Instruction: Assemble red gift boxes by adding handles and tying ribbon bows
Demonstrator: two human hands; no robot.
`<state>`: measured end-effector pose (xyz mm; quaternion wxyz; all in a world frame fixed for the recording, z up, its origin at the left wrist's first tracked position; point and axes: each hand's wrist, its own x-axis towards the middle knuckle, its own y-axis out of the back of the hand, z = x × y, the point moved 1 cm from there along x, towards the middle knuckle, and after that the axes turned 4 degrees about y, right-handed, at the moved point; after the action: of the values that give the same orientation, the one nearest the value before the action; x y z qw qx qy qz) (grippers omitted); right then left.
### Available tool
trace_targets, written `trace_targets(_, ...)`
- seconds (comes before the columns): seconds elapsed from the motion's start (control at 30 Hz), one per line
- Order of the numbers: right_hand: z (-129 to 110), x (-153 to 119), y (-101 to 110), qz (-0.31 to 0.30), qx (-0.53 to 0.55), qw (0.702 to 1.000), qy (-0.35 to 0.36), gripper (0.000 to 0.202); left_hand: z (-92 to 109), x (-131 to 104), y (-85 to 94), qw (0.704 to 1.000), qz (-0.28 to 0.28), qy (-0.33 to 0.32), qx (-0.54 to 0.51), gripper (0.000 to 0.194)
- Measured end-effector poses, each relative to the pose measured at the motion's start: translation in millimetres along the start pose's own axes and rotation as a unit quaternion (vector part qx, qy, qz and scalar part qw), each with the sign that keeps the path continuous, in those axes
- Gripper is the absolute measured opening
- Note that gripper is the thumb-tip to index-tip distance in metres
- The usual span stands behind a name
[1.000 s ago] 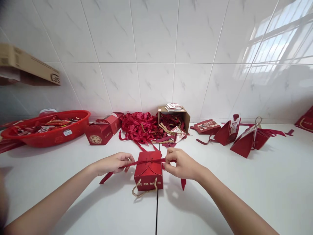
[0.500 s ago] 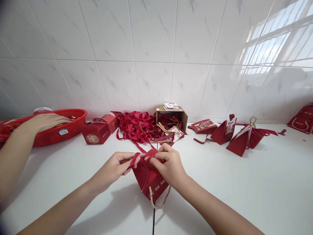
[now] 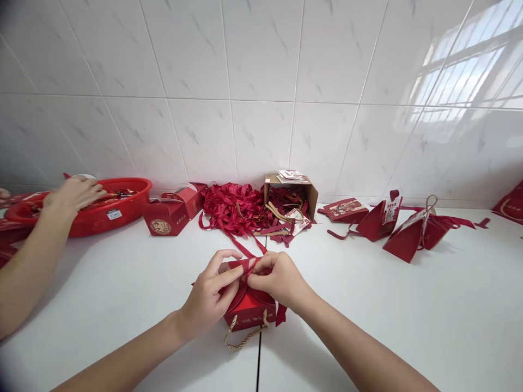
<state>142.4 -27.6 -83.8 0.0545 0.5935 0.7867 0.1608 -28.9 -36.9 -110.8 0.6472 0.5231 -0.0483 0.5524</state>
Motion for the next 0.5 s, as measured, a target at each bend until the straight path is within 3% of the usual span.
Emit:
trace_targets(0.27,2.5,13.2,13.6,-0.115,-0.008,0.992,-0.051,0.003,-11.5,10.9,5.6,0.991,-0.073,-0.084,-0.08,0.023)
trace_targets(0.5,-0.3,13.2,20.3,-0.152,-0.057,0.986,-0.026,0.003,-12.4,20.5,12.2,0.991,-0.072,-0.023,-0.111,0.013)
